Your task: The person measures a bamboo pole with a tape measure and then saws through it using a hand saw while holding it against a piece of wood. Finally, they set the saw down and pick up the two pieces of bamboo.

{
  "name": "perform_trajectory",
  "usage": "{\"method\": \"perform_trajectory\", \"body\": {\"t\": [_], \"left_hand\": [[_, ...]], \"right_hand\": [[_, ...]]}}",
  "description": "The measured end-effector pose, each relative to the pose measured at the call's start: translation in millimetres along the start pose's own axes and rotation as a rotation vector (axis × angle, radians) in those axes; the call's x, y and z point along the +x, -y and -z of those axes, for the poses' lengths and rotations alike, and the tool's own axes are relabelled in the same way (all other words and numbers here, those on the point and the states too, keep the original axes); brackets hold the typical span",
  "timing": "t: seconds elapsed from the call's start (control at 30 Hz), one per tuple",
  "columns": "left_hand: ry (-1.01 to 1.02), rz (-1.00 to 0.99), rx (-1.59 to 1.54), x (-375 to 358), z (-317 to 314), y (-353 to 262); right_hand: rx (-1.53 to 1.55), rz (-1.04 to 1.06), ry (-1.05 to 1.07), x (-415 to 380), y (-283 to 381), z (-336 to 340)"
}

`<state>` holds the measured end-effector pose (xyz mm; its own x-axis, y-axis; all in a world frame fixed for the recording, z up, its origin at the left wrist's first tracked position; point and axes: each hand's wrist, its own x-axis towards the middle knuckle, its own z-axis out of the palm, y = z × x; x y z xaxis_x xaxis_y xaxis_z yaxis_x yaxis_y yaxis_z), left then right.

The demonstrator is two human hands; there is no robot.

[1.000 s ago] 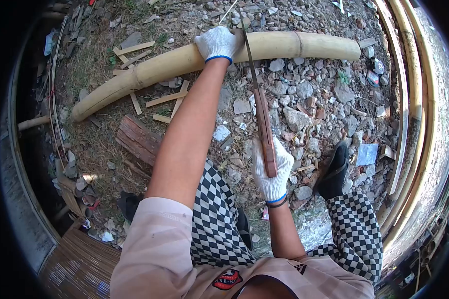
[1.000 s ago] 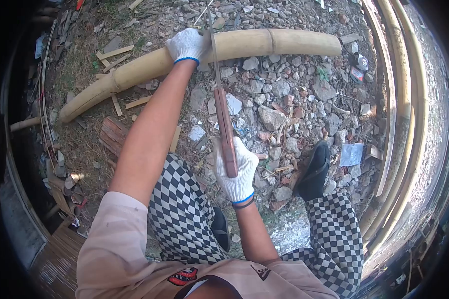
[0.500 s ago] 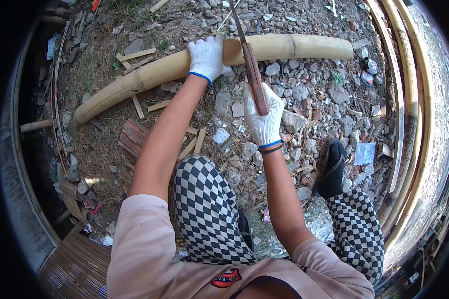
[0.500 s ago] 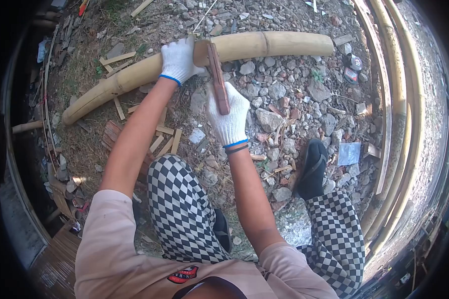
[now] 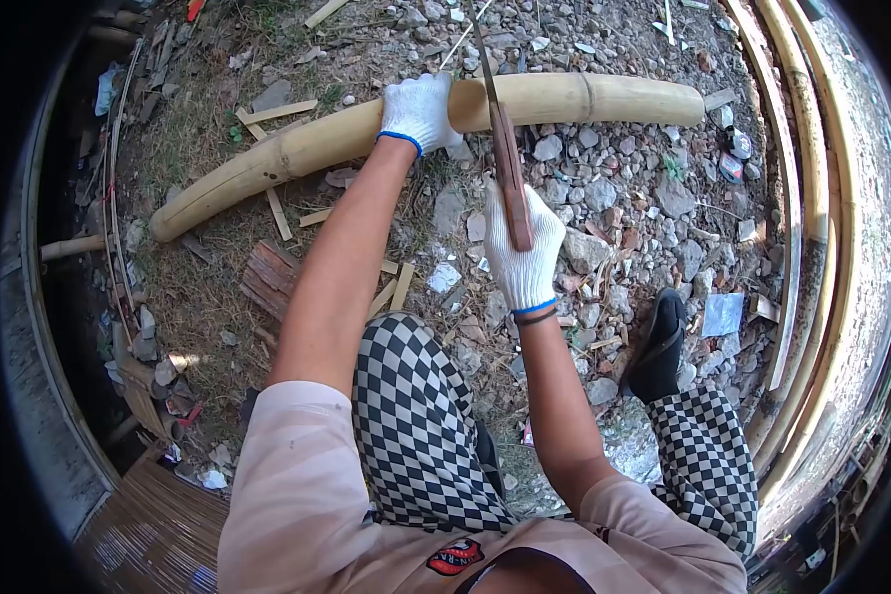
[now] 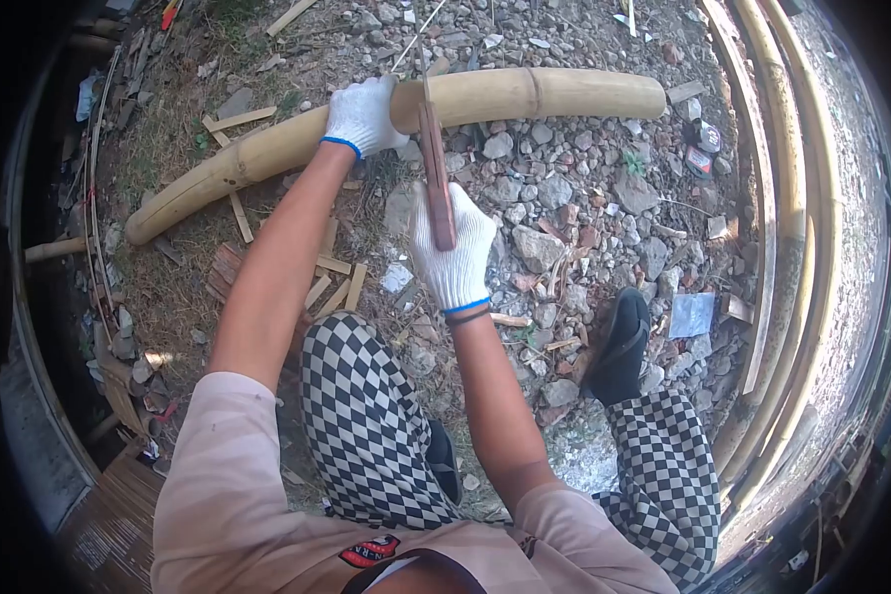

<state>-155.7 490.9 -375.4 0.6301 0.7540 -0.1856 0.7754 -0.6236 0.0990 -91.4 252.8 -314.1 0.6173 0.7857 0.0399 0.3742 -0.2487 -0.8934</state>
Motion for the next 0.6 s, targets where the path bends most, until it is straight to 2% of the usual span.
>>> {"method": "perform_trajectory", "body": {"t": [0.07,0.1,0.2,0.3,0.4,0.47,0.6], "left_hand": [[0.005,-0.002,0.011,0,3,2],[0.005,-0.003,0.019,0,8,1],[0.028,-0.011,0.008,0,4,1],[0.026,0.008,0.011,-6,3,-2],[0.002,0.011,-0.002,-5,0,-3],[0.023,0.006,-0.019,0,4,1],[0.024,-0.022,0.002,2,12,2]], "right_hand": [[-0.027,0.073,0.01,21,-8,-14],[-0.028,0.037,0.004,15,-5,-6],[-0.049,-0.092,0.011,-61,7,39],[-0.023,-0.061,0.004,-78,6,48],[-0.007,-0.032,0.048,3,-6,9],[0.04,-0.015,0.034,19,-11,-6],[-0.093,-0.098,0.045,-63,17,42]]}}
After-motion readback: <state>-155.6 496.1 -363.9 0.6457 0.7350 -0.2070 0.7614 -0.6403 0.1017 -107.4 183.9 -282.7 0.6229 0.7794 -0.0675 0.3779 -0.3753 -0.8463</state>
